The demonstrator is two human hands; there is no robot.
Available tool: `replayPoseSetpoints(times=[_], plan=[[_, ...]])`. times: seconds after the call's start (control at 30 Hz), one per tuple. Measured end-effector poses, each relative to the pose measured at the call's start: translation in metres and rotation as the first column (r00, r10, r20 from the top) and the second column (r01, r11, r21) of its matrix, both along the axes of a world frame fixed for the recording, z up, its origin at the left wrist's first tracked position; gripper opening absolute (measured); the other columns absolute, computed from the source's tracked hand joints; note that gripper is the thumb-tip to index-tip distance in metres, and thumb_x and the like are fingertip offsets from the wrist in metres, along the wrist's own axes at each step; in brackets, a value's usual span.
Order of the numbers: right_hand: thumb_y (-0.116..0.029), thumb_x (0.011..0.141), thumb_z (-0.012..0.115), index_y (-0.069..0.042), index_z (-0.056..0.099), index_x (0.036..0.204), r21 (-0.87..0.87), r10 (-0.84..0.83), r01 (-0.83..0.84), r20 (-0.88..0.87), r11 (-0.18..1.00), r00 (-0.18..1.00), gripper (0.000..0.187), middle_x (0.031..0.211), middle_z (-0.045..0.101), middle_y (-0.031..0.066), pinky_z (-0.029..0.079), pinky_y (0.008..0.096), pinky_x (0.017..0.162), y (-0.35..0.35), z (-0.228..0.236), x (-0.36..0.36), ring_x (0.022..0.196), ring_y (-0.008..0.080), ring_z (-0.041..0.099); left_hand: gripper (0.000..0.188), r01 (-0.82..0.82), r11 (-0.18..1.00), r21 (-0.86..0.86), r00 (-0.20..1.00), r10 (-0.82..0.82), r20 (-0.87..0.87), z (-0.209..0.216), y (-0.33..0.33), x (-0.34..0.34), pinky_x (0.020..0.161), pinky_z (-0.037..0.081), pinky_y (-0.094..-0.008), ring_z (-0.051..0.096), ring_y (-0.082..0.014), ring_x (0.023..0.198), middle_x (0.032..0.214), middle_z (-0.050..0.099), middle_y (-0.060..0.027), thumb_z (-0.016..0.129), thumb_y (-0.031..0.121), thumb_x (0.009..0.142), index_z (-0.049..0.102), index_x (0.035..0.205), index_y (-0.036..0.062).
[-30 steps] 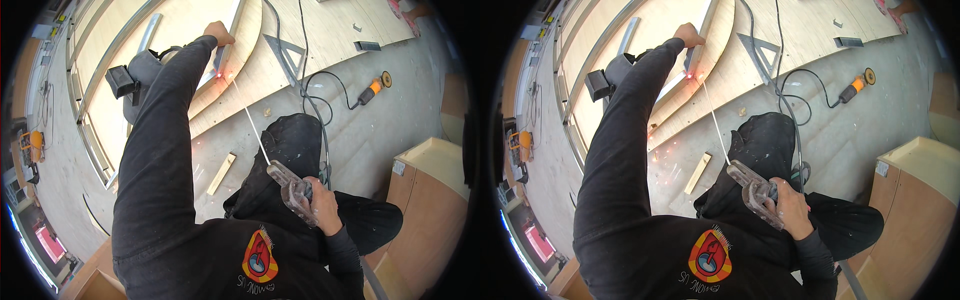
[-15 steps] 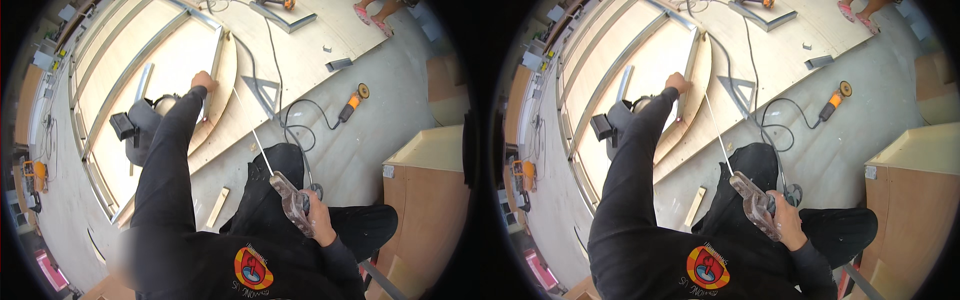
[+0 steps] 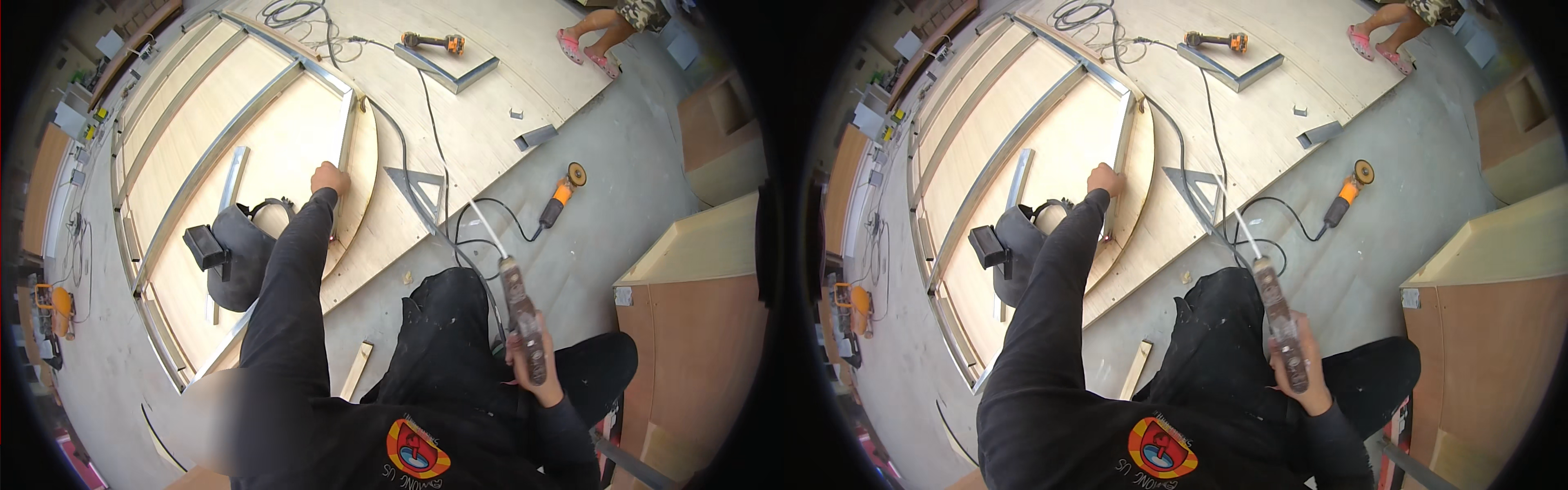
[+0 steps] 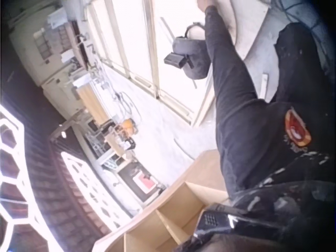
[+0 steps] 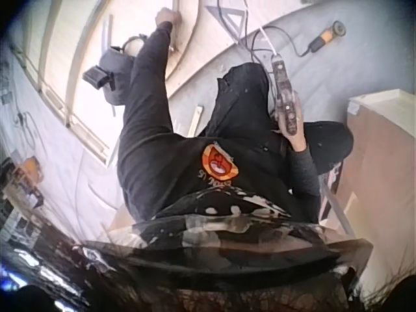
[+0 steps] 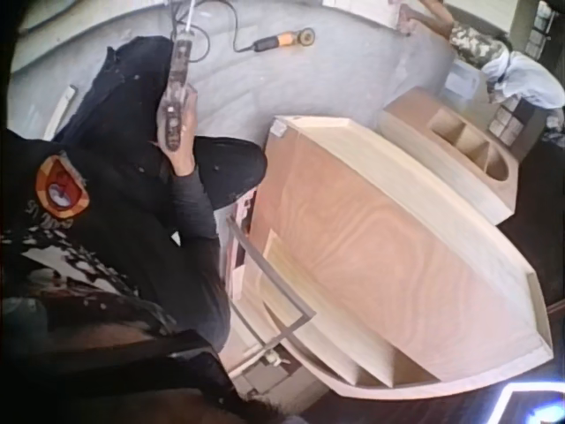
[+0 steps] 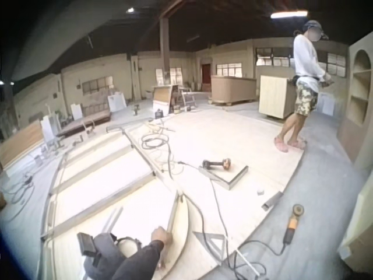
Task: Welding a metal frame onto a wooden base for furniture manufacturing.
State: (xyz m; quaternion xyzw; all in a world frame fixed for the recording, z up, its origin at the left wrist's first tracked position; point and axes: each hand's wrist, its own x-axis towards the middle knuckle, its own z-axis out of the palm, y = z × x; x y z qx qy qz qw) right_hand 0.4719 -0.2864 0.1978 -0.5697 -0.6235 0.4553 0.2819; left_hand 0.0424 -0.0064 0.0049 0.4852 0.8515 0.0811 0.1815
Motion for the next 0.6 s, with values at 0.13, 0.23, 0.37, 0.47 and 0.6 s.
replayPoseSetpoints(times=[0.13,0.23,0.37,0.47,0.6], plan=[[-0.033,0.100,0.054,-0.003,0.054,0.093,-0.246,-0.168,0.141,-0.093,0.959,0.981,0.031,0.073,0.055,0.0019,0.041,0.0241,0.051,0.027,0.039,0.009,0.056,0.0084,0.052,0.048,0.036,0.996,-0.077,0.999,-0.036,0.011,0.002,0.008,-0.006,0.092,0.052,-0.0407,0.065,-0.0361,0.106,0.113,0.066,-0.0241,0.061,0.025,0.079,0.059,0.116,-0.0052],[-0.042,0.100,0.052,-0.003,0.054,0.091,-0.276,-0.288,0.235,-0.172,0.932,0.942,0.040,0.073,0.054,0.0020,0.041,0.0250,0.052,0.051,0.057,0.009,0.056,0.0097,0.052,0.049,-0.047,0.994,-0.104,0.998,0.051,0.034,0.000,0.010,0.000,0.093,0.051,-0.0404,0.065,-0.0353,0.107,0.116,0.065,-0.0238,0.061,0.024,0.078,0.056,0.118,-0.0055],[-0.048,0.099,0.049,-0.001,0.046,0.118,-0.273,-0.259,0.182,-0.278,0.945,0.925,0.051,0.083,0.052,0.0058,0.044,0.0246,0.048,0.084,0.053,0.012,0.054,0.0106,0.050,0.060,-0.120,0.992,-0.028,0.990,0.117,-0.078,0.006,0.034,-0.003,0.094,0.050,-0.0406,0.064,-0.0355,0.108,0.116,0.064,-0.0255,0.063,0.039,0.081,0.051,0.118,-0.0065],[-0.054,0.096,0.050,-0.001,0.040,0.125,-0.376,-0.272,0.153,-0.288,0.914,0.918,0.061,0.081,0.051,0.0055,0.044,0.0256,0.045,0.095,0.042,0.025,0.053,0.0112,0.051,0.066,-0.152,0.988,0.029,0.986,0.154,-0.070,0.005,0.048,0.018,0.092,0.051,-0.0411,0.065,-0.0370,0.105,0.111,0.066,-0.0267,0.065,0.049,0.081,0.056,0.113,-0.0083],[-0.057,0.096,0.047,0.000,0.037,0.129,-0.403,-0.196,0.023,-0.393,0.915,0.899,0.066,0.080,0.049,0.0063,0.045,0.0254,0.045,0.133,0.035,0.027,0.053,0.0108,0.051,0.065,-0.240,0.971,-0.011,0.965,0.237,-0.109,0.008,0.048,0.010,0.088,0.052,-0.0427,0.067,-0.0402,0.097,0.100,0.068,-0.0280,0.065,0.052,0.081,0.064,0.101,-0.0102]])
